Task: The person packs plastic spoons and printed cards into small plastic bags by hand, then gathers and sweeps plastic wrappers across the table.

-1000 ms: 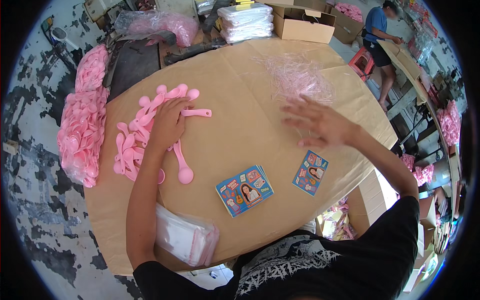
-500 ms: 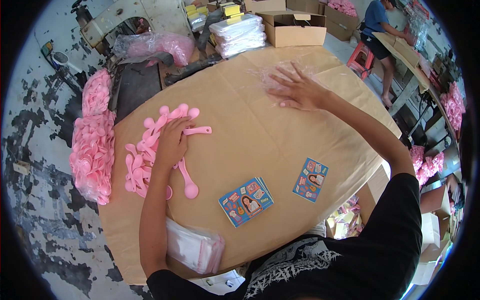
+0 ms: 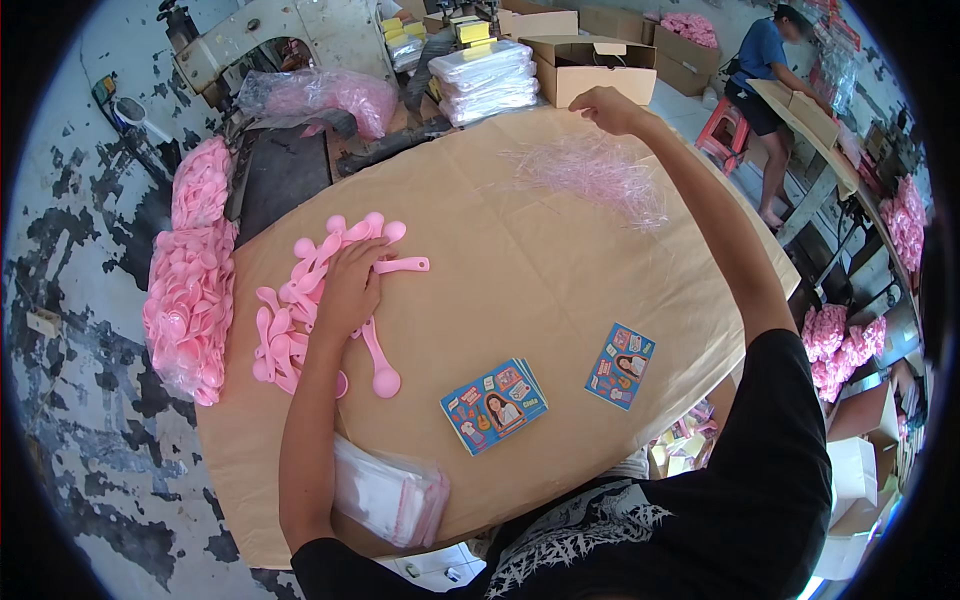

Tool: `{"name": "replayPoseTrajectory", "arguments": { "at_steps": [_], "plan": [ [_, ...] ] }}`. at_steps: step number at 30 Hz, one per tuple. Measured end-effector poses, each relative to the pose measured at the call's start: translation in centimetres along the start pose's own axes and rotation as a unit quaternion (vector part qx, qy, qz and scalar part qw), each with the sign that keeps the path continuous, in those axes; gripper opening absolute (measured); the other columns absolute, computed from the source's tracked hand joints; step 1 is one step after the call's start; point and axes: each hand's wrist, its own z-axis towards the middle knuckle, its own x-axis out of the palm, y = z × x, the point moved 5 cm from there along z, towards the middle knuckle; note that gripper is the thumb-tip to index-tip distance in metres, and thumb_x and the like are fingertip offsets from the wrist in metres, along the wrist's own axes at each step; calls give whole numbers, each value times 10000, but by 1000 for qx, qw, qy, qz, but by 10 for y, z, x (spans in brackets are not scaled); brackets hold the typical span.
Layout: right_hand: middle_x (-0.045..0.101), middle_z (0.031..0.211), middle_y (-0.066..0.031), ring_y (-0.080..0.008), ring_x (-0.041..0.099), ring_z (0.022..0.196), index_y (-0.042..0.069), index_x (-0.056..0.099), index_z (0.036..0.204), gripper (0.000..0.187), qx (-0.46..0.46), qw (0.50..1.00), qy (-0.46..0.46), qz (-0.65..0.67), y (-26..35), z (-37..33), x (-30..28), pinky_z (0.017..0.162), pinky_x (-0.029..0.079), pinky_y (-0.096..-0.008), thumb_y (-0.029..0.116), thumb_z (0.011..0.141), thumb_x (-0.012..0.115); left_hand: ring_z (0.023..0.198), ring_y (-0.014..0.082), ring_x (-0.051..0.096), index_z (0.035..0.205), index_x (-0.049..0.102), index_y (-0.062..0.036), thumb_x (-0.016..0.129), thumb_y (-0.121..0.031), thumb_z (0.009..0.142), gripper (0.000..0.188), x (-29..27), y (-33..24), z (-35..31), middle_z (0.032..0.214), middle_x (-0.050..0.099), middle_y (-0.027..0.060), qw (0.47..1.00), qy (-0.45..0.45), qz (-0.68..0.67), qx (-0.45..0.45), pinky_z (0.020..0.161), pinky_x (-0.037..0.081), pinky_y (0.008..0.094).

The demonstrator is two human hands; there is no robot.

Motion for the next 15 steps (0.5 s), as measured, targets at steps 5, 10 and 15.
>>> {"name": "replayPoseTrajectory", "arguments": {
  "at_steps": [5, 10, 15],
  "plan": [
    [672, 1158, -177, -212, 705, 857, 33, 609, 1242, 364, 31, 999, -21, -14, -9, 8, 2, 726, 595, -333, 45, 878, 608, 1278, 290, 500, 1099, 681, -64, 500, 19, 808, 353, 1, -5, 3, 1288, 615, 95, 1000, 4, -2, 6, 1109, 312, 445],
    [684, 1057, -98, -179, 697, 810, 88, 549, 1325, 341, 162, 937, -47, 306, 7, -2, -26, 613, 586, -293, 245, 1029, 485, 1266, 286, 508, 1096, 682, -60, 505, 18, 808, 347, 0, 0, -1, 1283, 619, 94, 1000, -2, -4, 0, 1108, 314, 443],
    [687, 1072, -93, -143, 670, 775, 43, 559, 1309, 354, 101, 895, -69, 429, 36, -18, -57, 698, 579, -294, 239, 1024, 486, 1250, 286, 521, 1094, 684, -64, 501, 22, 805, 352, -3, 1, -7, 1261, 633, 94, 1000, -14, -3, 9, 1105, 315, 440]
  ]
}}
